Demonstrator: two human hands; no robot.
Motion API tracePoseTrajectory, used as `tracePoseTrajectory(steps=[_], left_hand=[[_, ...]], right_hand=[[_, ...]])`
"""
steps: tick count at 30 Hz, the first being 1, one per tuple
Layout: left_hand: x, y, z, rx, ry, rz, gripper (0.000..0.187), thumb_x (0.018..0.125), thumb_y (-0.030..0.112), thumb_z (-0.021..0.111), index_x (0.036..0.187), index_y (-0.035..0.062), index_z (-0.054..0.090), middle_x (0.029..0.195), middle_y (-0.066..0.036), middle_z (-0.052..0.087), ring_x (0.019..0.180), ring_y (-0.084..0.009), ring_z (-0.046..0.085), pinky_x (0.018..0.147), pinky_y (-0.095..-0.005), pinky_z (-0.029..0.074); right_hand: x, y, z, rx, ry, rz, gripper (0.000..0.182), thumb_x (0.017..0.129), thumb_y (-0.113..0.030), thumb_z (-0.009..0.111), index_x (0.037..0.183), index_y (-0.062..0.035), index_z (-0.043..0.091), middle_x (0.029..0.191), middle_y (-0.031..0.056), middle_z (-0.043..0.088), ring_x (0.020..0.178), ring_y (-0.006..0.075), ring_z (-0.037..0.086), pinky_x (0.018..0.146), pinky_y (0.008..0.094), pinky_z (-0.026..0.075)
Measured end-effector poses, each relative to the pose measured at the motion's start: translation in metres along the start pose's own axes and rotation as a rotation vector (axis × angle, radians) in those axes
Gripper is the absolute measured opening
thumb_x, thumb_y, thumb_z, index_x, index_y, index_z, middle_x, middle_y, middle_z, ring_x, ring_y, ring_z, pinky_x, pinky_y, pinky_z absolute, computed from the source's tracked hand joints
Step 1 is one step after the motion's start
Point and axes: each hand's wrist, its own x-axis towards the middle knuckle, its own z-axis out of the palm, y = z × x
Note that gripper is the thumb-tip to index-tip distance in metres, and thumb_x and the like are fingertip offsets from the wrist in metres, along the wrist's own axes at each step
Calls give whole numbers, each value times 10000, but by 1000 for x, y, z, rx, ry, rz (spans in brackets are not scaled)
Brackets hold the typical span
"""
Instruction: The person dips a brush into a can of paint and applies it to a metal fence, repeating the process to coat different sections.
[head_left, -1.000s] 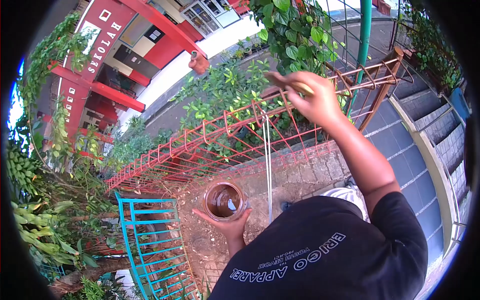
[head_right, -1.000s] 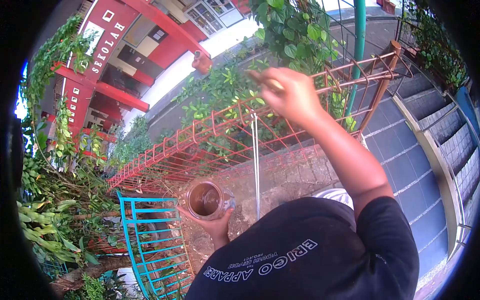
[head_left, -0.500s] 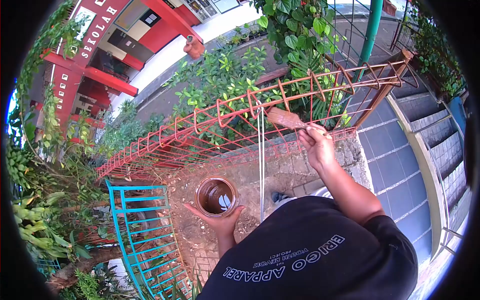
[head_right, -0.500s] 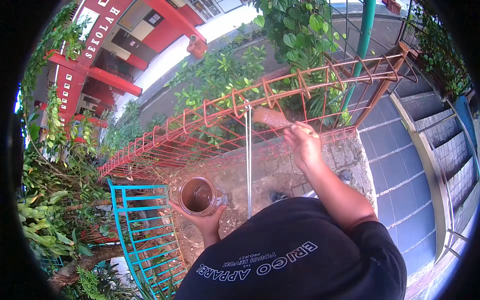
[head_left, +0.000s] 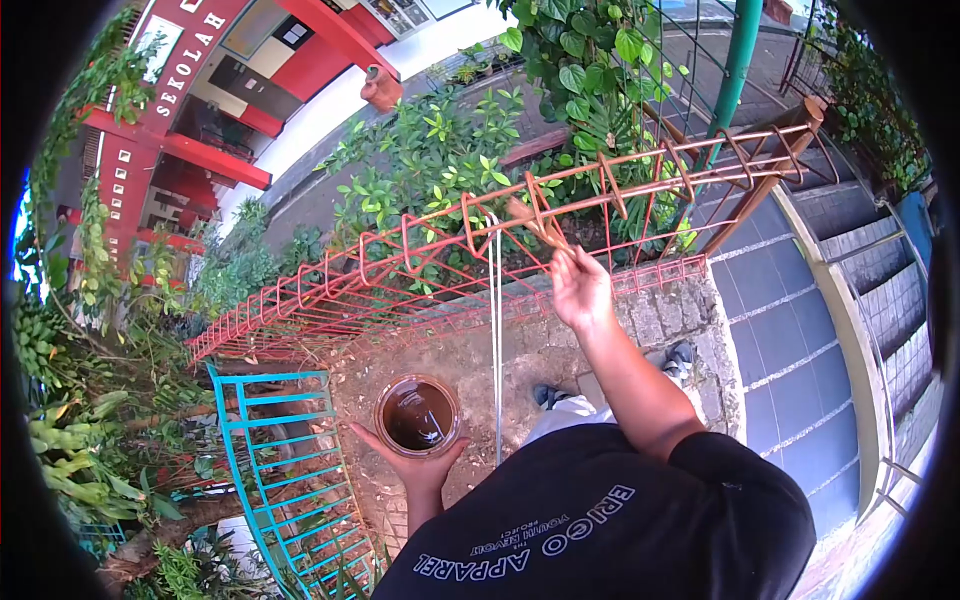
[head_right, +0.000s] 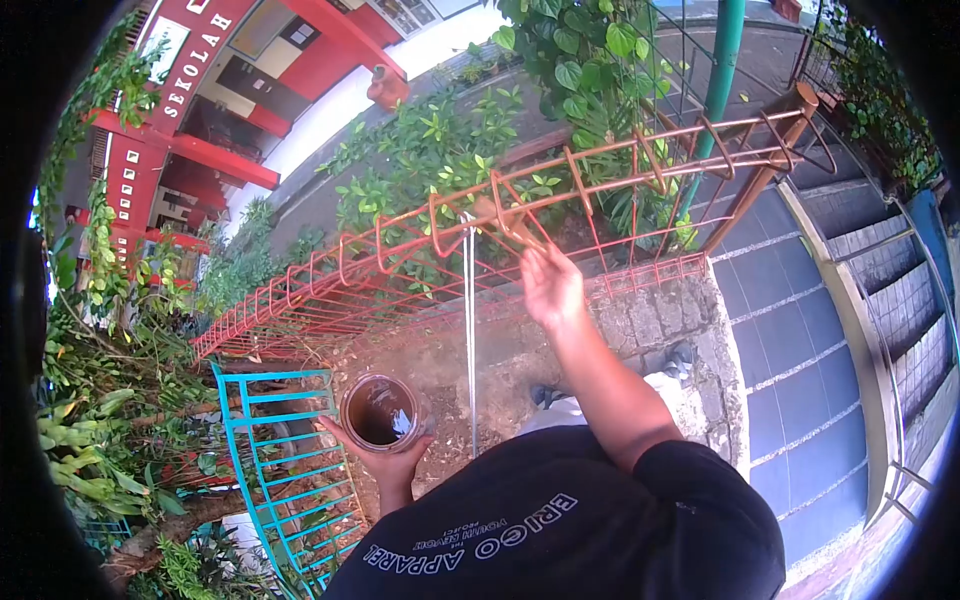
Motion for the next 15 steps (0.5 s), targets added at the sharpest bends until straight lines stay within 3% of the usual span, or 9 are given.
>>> tracePoseTrajectory(steps=[2, 6, 15], left_hand=[[-1, 2, -1, 37, -12, 17, 1668, 487, 266, 1043, 1587, 107, -201, 1601, -160, 218, 1401, -302, 411, 1166, -488, 374], [-3, 2, -5, 57, -19, -26, 1671, 490, 283, 1042, 1581, 96, -210, 1590, -156, 237, 1392, -297, 425, 1174, -478, 359], [1, -3, -5, 159, -70, 5, 1682, 488, 313, 1042, 1577, 94, -221, 1586, -169, 236, 1393, -301, 429, 1170, -474, 363]], right_hand=[[0, -7, -30, -60, 67, -6, 167, 869, -129, 727, 1013, -99, 648, 1019, 97, 697, 976, 233, 700, 902, 343, 596], [-9, -31, -63, -82, 39, -21, 126, 905, -146, 696, 1004, -72, 669, 953, 92, 730, 885, 209, 731, 824, 336, 629], [-16, -52, -47, -71, 30, -152, 86, 887, -148, 684, 926, -74, 665, 864, 70, 730, 800, 187, 730, 754, 328, 622]])
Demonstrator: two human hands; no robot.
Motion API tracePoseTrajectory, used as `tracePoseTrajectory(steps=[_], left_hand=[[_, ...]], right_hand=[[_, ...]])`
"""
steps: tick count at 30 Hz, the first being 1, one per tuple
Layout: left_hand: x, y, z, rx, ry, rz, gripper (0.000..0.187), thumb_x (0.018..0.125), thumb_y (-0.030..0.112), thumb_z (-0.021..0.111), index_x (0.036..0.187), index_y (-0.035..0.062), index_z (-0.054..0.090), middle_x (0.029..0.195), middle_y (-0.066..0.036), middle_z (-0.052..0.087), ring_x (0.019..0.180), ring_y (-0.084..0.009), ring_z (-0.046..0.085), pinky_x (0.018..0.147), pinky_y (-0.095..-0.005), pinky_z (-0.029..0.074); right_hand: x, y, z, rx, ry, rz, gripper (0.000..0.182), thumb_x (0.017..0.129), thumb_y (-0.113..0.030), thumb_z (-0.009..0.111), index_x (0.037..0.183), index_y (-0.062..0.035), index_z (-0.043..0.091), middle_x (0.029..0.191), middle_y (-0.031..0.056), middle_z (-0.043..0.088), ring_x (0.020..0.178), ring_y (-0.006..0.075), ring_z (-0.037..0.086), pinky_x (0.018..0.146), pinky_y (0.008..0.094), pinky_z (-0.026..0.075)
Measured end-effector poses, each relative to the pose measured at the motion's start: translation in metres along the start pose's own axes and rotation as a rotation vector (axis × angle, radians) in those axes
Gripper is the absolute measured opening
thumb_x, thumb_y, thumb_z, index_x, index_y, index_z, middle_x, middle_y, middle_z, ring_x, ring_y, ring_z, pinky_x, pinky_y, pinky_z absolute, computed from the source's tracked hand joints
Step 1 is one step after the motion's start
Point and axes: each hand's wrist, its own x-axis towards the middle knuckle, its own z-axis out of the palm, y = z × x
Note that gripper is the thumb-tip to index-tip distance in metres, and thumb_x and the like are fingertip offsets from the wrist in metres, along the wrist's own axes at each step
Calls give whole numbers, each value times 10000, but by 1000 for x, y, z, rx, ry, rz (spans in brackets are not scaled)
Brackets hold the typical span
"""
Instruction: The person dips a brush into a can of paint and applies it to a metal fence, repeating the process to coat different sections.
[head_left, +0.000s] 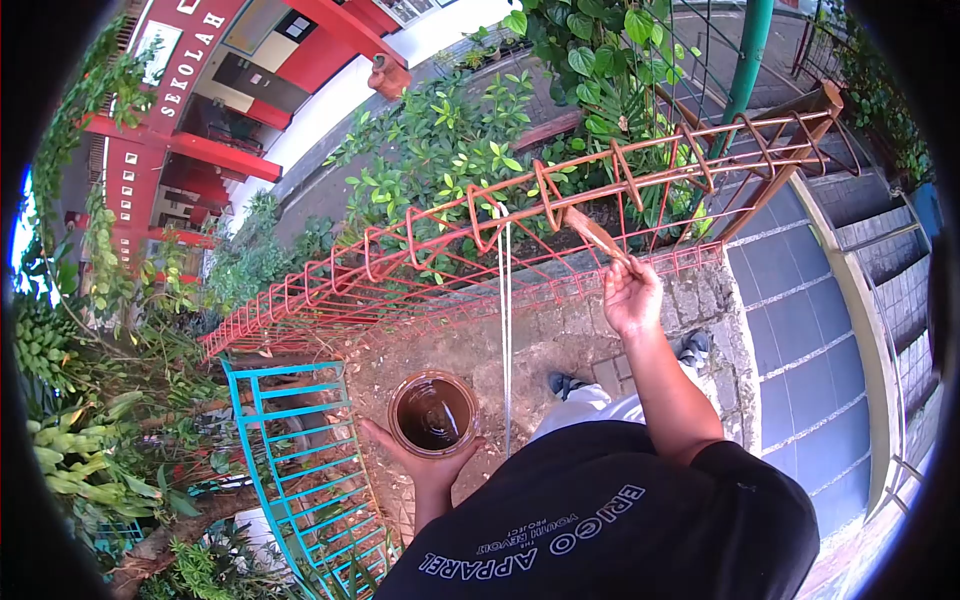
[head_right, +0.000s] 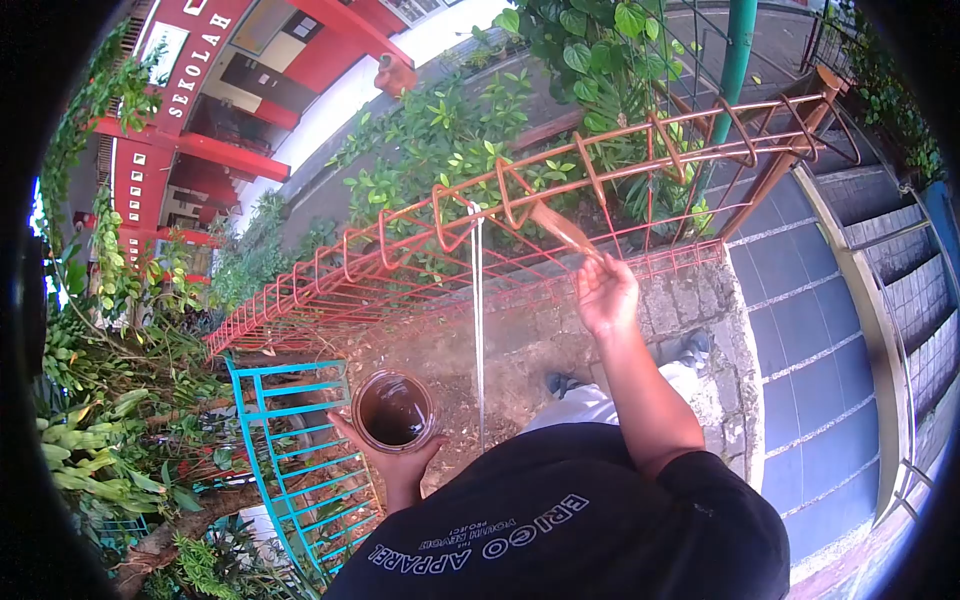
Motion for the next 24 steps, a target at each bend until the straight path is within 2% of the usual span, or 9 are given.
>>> tracePoseTrajectory(steps=[3, 8, 11, 15, 20, 22, 24], left_hand=[[2, 9, 5, -68, 20, -20, 1683, 488, 311, 1041, 1576, 94, -224, 1591, -162, 227, 1397, -301, 426, 1172, -471, 362], [1, 11, 7, -57, 4, -42, 1696, 481, 309, 1044, 1570, 97, -239, 1607, -150, 194, 1405, -294, 417, 1179, -469, 359], [2, 7, 7, -38, -44, -56, 1707, 470, 303, 1047, 1567, 87, -243, 1622, -146, 141, 1408, -287, 411, 1180, -464, 360], [1, 6, 6, -36, -21, -7, 1711, 467, 316, 1045, 1567, 81, -243, 1642, -142, 86, 1418, -288, 398, 1185, -463, 357], [3, 13, 8, -60, -45, -84, 1718, 462, 336, 1045, 1566, 83, -247, 1659, -136, 40, 1440, -283, 366, 1201, -462, 332], [1, 8, 4, 4, -79, -19, 1707, 499, 298, 1038, 1544, 125, -301, 1585, -168, 242, 1401, -315, 436, 1185, -502, 348], [3, 7, 2, 31, -87, 4, 1706, 516, 279, 1035, 1532, 146, -328, 1546, -184, 346, 1381, -331, 470, 1177, -522, 355]], right_hand=[[-2, -15, -6, -52, -15, -82, 120, 876, -180, 653, 938, -78, 667, 869, 67, 733, 792, 177, 728, 754, 327, 611], [-6, -10, 19, -80, -85, -49, 145, 898, -151, 710, 1019, -92, 656, 919, 86, 737, 819, 195, 731, 771, 323, 613], [8, 1, 40, -86, -155, -14, 156, 908, -143, 703, 1041, -87, 645, 945, 104, 732, 850, 217, 730, 772, 339, 615], [19, 12, 58, -206, -127, -13, 195, 914, -145, 699, 1083, -80, 627, 983, 118, 722, 881, 221, 721, 769, 331, 604], [23, 19, 89, -190, -135, 63, 219, 905, -158, 712, 1081, -57, 628, 1015, 123, 715, 909, 217, 710, 764, 300, 595], [24, 16, 87, -87, -169, 109, 197, 901, -157, 709, 1037, -29, 646, 1000, 128, 726, 882, 209, 721, 748, 282, 608], [32, 5, 58, 5, -171, 152, 166, 910, -160, 678, 999, -22, 652, 970, 126, 736, 834, 190, 730, 699, 262, 615]])
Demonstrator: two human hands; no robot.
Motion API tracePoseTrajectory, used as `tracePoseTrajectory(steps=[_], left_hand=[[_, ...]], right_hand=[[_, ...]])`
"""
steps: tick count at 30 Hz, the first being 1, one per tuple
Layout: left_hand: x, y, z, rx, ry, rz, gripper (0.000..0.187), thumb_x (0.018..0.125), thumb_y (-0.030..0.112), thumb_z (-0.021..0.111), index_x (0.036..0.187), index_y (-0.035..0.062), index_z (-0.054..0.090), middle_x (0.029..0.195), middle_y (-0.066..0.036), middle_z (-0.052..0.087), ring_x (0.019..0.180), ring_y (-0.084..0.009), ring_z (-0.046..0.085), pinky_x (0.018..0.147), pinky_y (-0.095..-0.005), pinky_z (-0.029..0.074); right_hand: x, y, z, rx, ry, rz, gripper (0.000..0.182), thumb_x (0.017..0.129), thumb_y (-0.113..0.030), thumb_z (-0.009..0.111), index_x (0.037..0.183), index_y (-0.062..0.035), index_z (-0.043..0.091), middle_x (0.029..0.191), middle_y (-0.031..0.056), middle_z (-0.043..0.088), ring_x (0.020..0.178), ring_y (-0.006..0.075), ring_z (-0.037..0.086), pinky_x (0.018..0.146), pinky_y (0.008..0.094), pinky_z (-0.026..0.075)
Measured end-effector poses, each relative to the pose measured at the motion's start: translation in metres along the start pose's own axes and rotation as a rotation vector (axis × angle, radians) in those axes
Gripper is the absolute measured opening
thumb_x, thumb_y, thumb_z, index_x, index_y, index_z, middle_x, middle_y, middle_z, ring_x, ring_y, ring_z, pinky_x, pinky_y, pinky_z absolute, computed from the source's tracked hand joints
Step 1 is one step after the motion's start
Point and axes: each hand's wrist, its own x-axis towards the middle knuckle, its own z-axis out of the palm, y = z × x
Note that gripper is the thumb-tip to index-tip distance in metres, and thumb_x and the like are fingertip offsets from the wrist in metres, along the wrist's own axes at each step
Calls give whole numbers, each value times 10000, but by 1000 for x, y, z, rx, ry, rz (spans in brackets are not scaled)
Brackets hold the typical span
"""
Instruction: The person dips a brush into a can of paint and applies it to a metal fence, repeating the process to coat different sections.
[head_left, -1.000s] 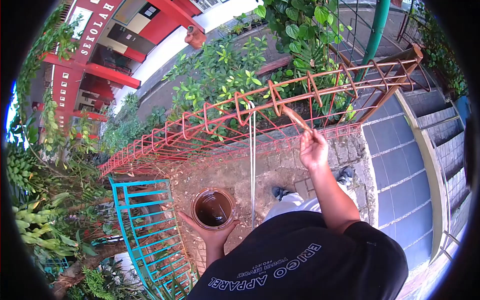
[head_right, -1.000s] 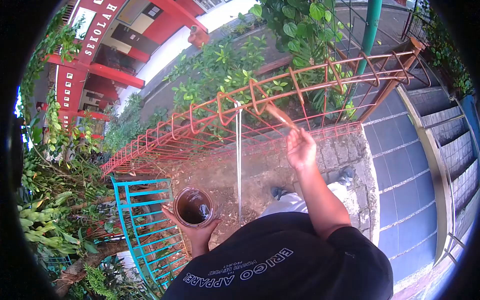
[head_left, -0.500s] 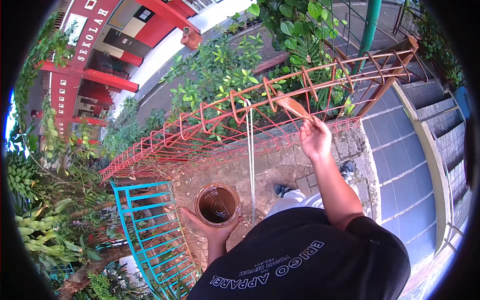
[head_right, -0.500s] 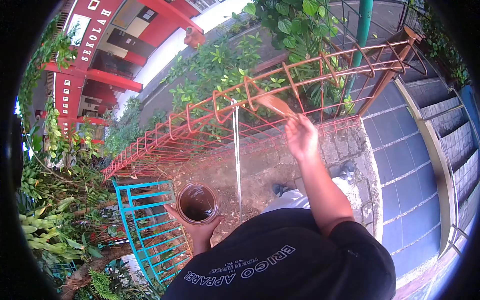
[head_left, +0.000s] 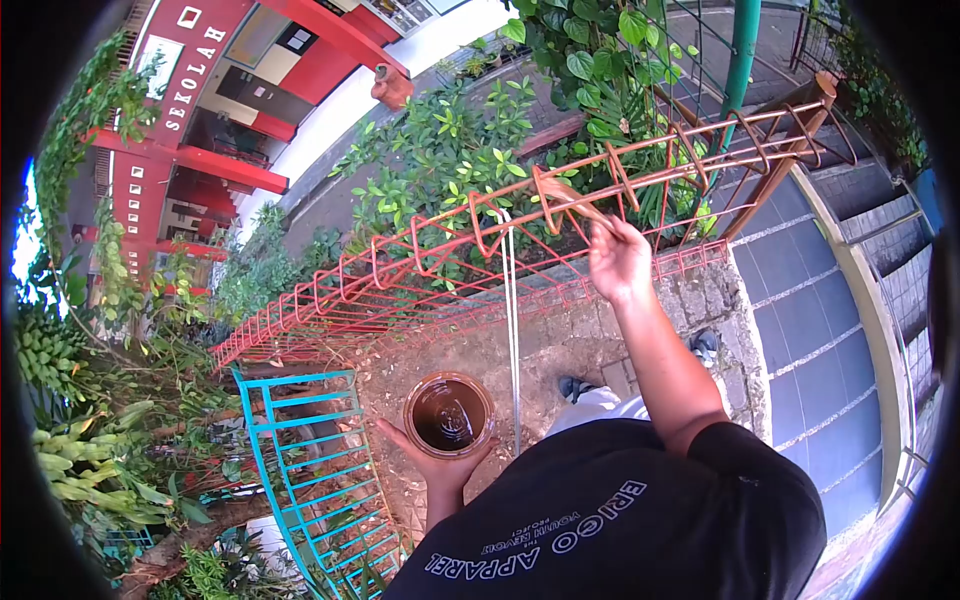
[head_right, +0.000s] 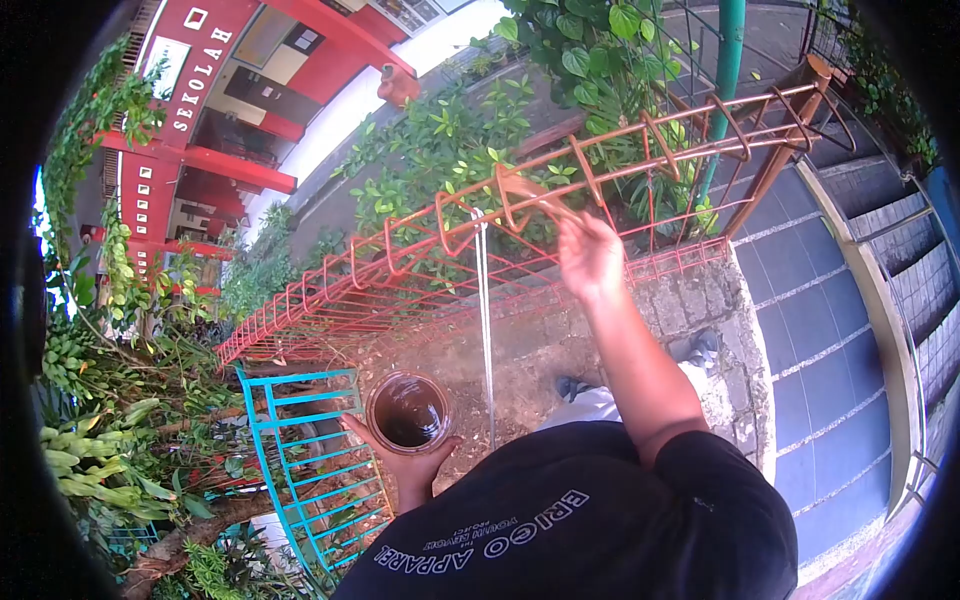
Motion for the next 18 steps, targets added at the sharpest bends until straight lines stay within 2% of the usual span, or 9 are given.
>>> tracePoseTrajectory(steps=[1, 3, 5, 6, 7, 9, 13, 18], left_hand=[[-1, 1, 1, -6, 7, -14, 1708, 514, 280, 1036, 1532, 146, -329, 1545, -183, 348, 1382, -331, 470, 1178, -521, 353], [-1, 1, 1, -1, 17, -29, 1712, 509, 283, 1037, 1531, 146, -330, 1543, -183, 352, 1383, -330, 469, 1179, -521, 351], [-1, -1, 2, 17, 15, -28, 1717, 503, 289, 1039, 1532, 146, -329, 1542, -182, 355, 1386, -328, 467, 1180, -520, 351], [-1, -1, 3, 10, 28, -24, 1713, 490, 300, 1041, 1545, 126, -297, 1576, -171, 265, 1400, -313, 438, 1185, -499, 346], [0, 0, 5, 2, 39, -20, 1710, 477, 312, 1043, 1559, 107, -265, 1610, -161, 174, 1414, -297, 409, 1191, -479, 341], [2, 1, 10, -47, 46, -21, 1706, 464, 320, 1045, 1574, 86, -229, 1640, -152, 100, 1424, -286, 386, 1195, -459, 339], [7, 12, 18, -164, 53, -69, 1700, 458, 319, 1046, 1579, 78, -208, 1625, -165, 144, 1414, -301, 400, 1191, -464, 345], [7, 0, 20, -74, 44, 15, 1683, 453, 322, 1046, 1586, 41, -167, 1643, -178, 85, 1429, -306, 380, 1194, -471, 338]], right_hand=[[-4, -3, -6, 52, -12, 7, 159, 912, -162, 668, 992, -26, 651, 956, 123, 738, 822, 187, 731, 683, 256, 614], [-7, -3, -7, 31, 190, -140, 130, 901, -165, 669, 945, -45, 651, 895, 101, 730, 799, 187, 725, 714, 269, 610], [-1, -2, -4, -94, 104, -113, 147, 896, -175, 682, 955, -45, 645, 912, 103, 723, 816, 202, 717, 745, 296, 603], [0, 3, 6, -149, 172, -121, 162, 894, -172, 687, 981, -43, 642, 934, 117, 721, 852, 218, 710, 769, 319, 596], [2, 4, 12, -124, 123, -92, 173, 894, -162, 687, 1004, -37, 638, 931, 127, 719, 878, 223, 703, 790, 335, 591], [1, 2, 20, -79, 88, -124, 154, 899, -149, 676, 994, -32, 644, 928, 123, 723, 863, 224, 714, 786, 326, 599], [-13, -21, 0, 95, 15, -187, 115, 931, -129, 619, 968, -25, 649, 880, 117, 730, 823, 209, 732, 750, 301, 623], [-20, -20, -10, -24, 52, -155, 104, 921, -121, 607, 969, -38, 648, 876, 117, 728, 778, 215, 722, 730, 302, 615]])
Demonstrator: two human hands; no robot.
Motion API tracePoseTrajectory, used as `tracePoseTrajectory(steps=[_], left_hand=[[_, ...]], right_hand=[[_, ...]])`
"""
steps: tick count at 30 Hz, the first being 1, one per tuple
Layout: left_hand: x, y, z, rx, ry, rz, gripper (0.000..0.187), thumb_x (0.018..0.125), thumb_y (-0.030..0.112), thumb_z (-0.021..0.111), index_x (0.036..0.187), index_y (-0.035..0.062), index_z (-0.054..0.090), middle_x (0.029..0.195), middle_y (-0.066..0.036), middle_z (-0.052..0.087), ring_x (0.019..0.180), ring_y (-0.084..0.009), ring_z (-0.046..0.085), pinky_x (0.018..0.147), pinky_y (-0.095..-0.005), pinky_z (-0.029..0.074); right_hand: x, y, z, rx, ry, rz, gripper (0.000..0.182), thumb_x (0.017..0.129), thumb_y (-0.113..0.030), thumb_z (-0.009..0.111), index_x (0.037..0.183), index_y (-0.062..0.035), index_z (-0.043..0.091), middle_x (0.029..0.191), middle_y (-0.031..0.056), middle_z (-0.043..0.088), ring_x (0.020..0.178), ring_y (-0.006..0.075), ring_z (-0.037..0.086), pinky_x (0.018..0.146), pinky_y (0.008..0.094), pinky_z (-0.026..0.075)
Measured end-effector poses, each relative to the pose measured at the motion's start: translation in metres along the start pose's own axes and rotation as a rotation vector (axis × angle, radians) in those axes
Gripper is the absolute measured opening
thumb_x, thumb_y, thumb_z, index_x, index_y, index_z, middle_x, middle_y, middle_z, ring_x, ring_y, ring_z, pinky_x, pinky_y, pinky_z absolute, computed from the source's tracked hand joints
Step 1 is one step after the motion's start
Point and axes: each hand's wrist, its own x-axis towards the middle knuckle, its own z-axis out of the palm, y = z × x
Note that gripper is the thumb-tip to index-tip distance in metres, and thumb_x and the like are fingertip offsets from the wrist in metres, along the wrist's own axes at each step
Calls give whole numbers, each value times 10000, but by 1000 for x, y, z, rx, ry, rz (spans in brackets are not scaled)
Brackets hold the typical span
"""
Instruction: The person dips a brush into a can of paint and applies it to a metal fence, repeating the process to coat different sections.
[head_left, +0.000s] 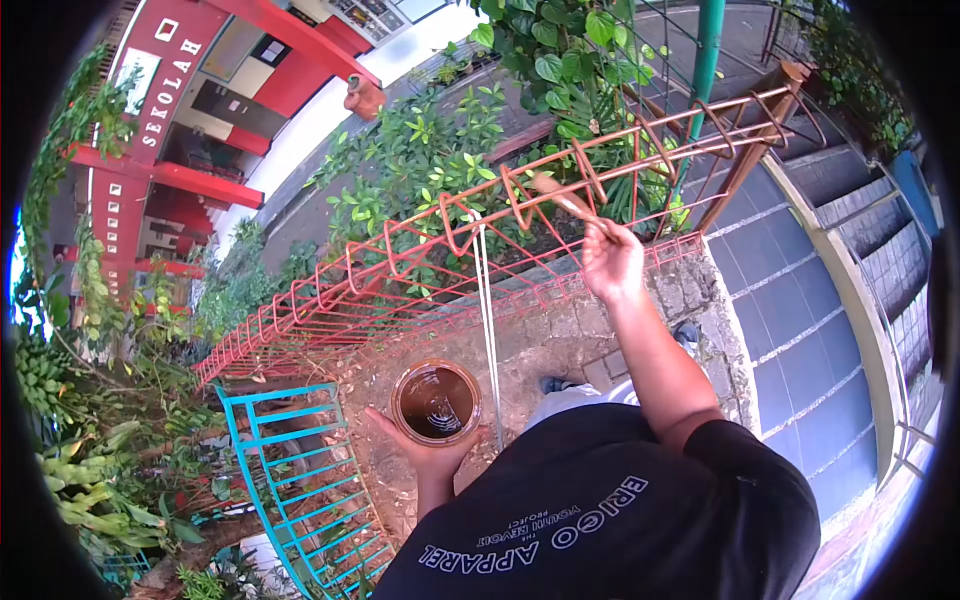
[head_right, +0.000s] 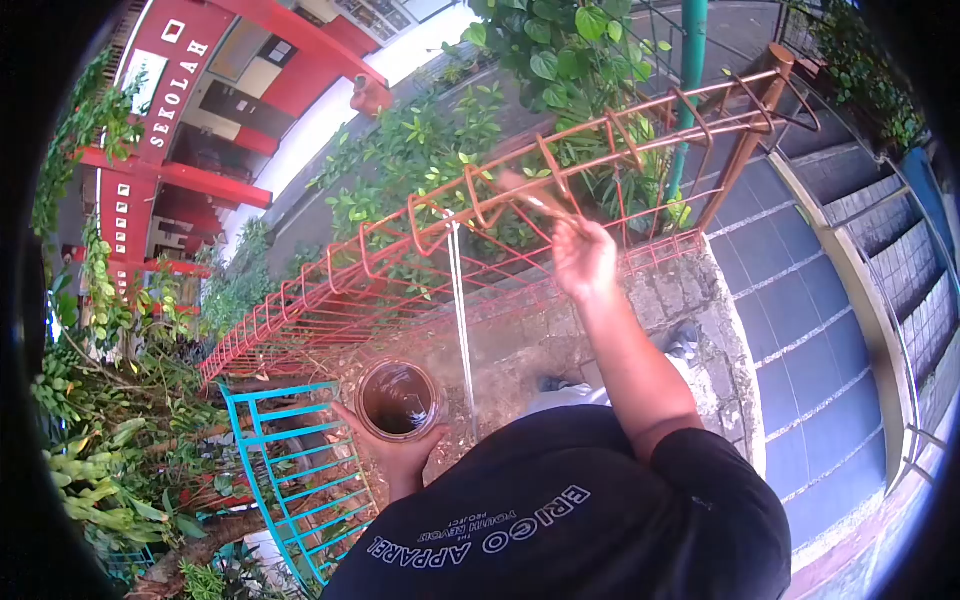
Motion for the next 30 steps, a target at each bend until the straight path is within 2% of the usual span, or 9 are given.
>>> tracePoseTrajectory(steps=[1, 4, 8, 12, 15, 20, 23, 27, 30], left_hand=[[2, -4, 0, 8, -13, 42, 1680, 457, 326, 1045, 1586, 41, -166, 1645, -178, 74, 1431, -308, 376, 1196, -472, 335], [10, -5, 3, -75, -47, 123, 1664, 485, 350, 1039, 1587, 50, -171, 1650, -180, 46, 1445, -318, 351, 1198, -484, 325], [18, -10, 2, -151, -101, 168, 1651, 514, 379, 1030, 1586, 69, -187, 1651, -187, 19, 1461, -322, 321, 1194, -507, 324], [19, -21, 0, -13, -65, 305, 1656, 515, 354, 1033, 1582, 74, -202, 1624, -190, 116, 1442, -322, 353, 1178, -503, 352], [14, -16, 6, -187, -72, 189, 1643, 527, 337, 1031, 1585, 84, -200, 1620, -194, 129, 1440, -326, 351, 1179, -506, 350], [9, -13, 8, -137, -82, 226, 1613, 559, 289, 1020, 1584, 107, -213, 1619, -189, 131, 1434, -334, 359, 1170, -510, 365], [7, -12, 16, -206, -85, 180, 1611, 559, 276, 1019, 1583, 103, -213, 1624, -186, 114, 1440, -331, 351, 1175, -504, 357], [6, -5, 18, -157, -97, 184, 1613, 554, 266, 1020, 1584, 102, -211, 1621, -183, 134, 1436, -327, 364, 1176, -497, 357], [8, -4, 18, -181, -107, 204, 1617, 549, 256, 1021, 1584, 103, -212, 1620, -179, 152, 1434, -325, 372, 1176, -493, 360]], right_hand=[[4, 4, 2, -2, -55, 45, 114, 921, -132, 627, 977, -34, 644, 855, 113, 720, 784, 220, 718, 752, 319, 605], [3, -2, 21, 94, -27, -110, 133, 925, -166, 663, 975, -44, 646, 893, 105, 716, 808, 211, 711, 763, 322, 598], [-19, -24, -25, 67, 61, -76, 161, 950, -175, 599, 971, -30, 667, 869, 105, 748, 781, 207, 735, 728, 314, 617], [-33, -19, -32, -66, 97, -41, 175, 955, -165, 577, 977, -18, 669, 883, 121, 743, 782, 225, 741, 715, 322, 625], [-36, -9, 1, -74, -38, 18, 184, 957, -175, 616, 982, -1, 667, 906, 132, 736, 797, 219, 728, 755, 330, 626], [-49, -35, 4, 71, 73, -64, 186, 963, -173, 586, 952, -1, 655, 847, 135, 734, 759, 223, 734, 693, 291, 630], [-47, -33, -11, 56, 193, -75, 196, 955, -181, 554, 949, -7, 644, 804, 134, 730, 697, 236, 733, 674, 312, 639], [-59, -2, 31, 76, 163, -17, 176, 967, -163, 547, 937, -7, 622, 806, 157, 725, 711, 248, 731, 698, 351, 636], [-60, -23, 31, 62, 168, -102, 176, 973, -150, 550, 927, -2, 632, 818, 144, 723, 747, 232, 730, 718, 330, 635]])
